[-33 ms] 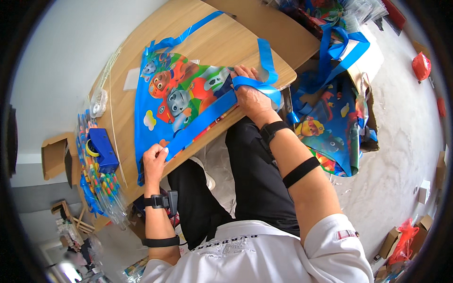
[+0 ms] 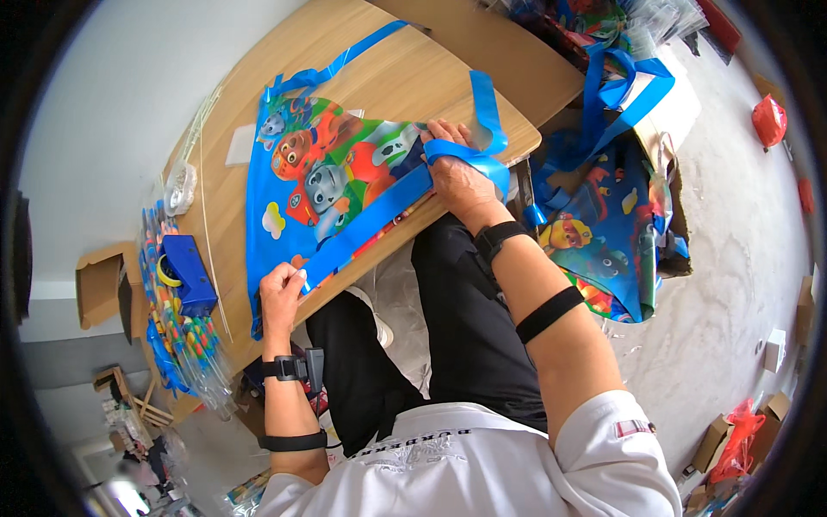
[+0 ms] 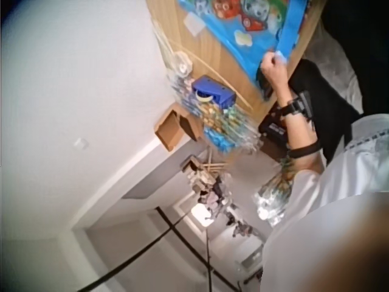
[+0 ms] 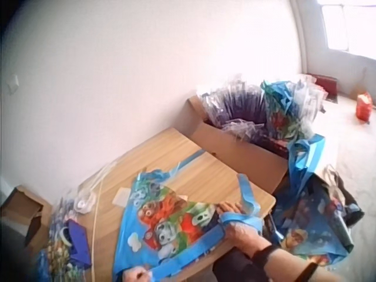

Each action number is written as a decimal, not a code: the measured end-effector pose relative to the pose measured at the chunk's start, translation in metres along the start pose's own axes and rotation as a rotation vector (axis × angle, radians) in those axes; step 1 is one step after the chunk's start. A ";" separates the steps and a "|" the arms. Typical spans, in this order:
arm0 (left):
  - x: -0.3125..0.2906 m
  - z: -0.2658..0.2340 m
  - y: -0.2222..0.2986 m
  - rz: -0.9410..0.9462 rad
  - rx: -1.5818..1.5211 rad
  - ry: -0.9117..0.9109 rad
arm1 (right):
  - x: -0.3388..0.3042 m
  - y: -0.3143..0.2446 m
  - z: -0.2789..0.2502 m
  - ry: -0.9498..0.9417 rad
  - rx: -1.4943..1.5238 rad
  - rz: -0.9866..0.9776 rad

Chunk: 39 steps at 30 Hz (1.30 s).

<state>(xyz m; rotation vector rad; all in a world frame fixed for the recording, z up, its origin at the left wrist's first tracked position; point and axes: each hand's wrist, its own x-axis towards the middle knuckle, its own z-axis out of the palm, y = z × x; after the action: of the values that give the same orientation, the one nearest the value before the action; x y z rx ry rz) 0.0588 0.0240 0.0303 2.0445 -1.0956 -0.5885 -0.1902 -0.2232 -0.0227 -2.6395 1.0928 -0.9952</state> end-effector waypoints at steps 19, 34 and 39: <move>-0.010 0.027 0.005 -0.001 0.309 0.318 | 0.005 0.000 0.001 -0.039 -0.005 0.013; 0.059 0.123 0.149 0.738 0.193 0.084 | 0.004 0.000 0.000 -0.060 -0.080 -0.001; 0.094 0.167 0.158 0.594 0.082 -0.030 | 0.004 -0.003 0.002 -0.087 -0.070 0.018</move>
<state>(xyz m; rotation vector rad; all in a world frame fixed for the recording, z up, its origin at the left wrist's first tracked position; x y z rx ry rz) -0.0850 -0.1786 0.0433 1.6528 -1.6726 -0.2716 -0.1849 -0.2242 -0.0209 -2.6943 1.1494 -0.8451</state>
